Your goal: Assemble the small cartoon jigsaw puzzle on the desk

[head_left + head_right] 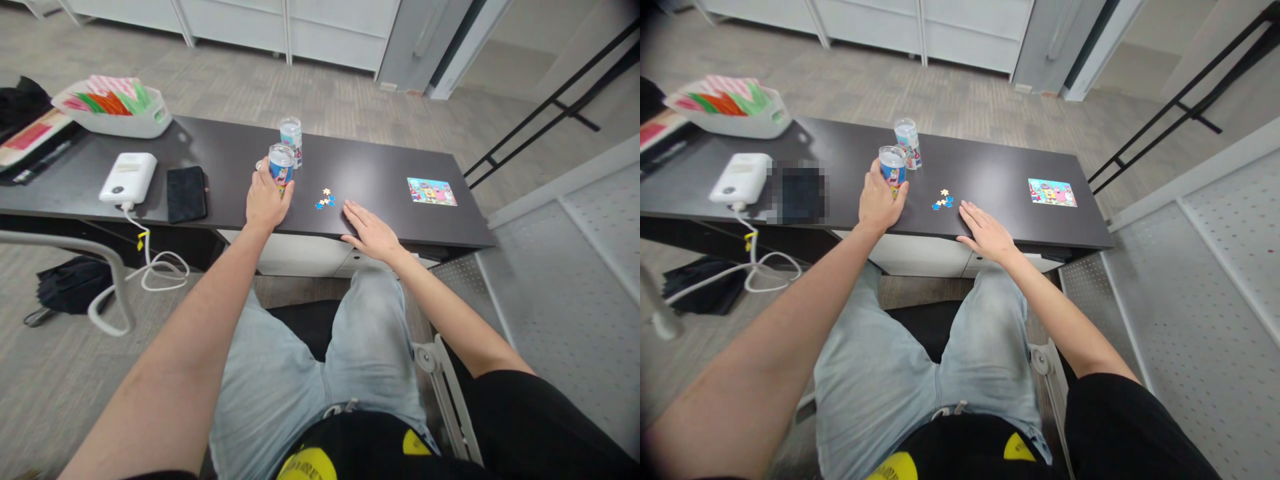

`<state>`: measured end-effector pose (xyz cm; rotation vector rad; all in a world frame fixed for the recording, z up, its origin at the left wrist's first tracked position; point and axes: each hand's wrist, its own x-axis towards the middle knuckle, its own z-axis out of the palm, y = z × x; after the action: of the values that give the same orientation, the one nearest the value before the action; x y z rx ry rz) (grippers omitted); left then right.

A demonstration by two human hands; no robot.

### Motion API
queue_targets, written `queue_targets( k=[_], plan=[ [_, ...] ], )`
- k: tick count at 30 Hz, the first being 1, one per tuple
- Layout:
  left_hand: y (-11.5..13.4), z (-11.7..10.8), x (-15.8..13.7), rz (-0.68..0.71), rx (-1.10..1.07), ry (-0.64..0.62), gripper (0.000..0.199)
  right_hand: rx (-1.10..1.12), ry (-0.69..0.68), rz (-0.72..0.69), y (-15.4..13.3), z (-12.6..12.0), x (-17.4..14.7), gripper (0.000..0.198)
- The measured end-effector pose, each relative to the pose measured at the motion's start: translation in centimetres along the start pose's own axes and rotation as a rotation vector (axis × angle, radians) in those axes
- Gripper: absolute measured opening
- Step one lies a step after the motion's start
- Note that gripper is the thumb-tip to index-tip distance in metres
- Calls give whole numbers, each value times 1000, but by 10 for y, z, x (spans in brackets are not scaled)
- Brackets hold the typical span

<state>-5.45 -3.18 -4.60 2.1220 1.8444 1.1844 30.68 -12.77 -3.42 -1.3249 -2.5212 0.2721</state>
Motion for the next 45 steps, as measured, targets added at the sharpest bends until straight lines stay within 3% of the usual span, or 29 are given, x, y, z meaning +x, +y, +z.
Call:
queue_targets(
  k=[8,18,27,39,45],
  plan=[
    [-2,0,2,-6,-31,-13,110,72,78,63,10,-3,-27,70],
    [-5,2,2,-1,-23,-2,111,192,215,92,12,7,-32,38],
    [-1,-2,1,-14,-31,10,102,318,253,157,5,5,-32,29],
    [1,-5,1,-14,-36,-10,99,490,460,299,6,-2,-17,28],
    [-3,-1,0,-4,-31,12,104,681,570,320,19,-1,4,52]
  ],
)
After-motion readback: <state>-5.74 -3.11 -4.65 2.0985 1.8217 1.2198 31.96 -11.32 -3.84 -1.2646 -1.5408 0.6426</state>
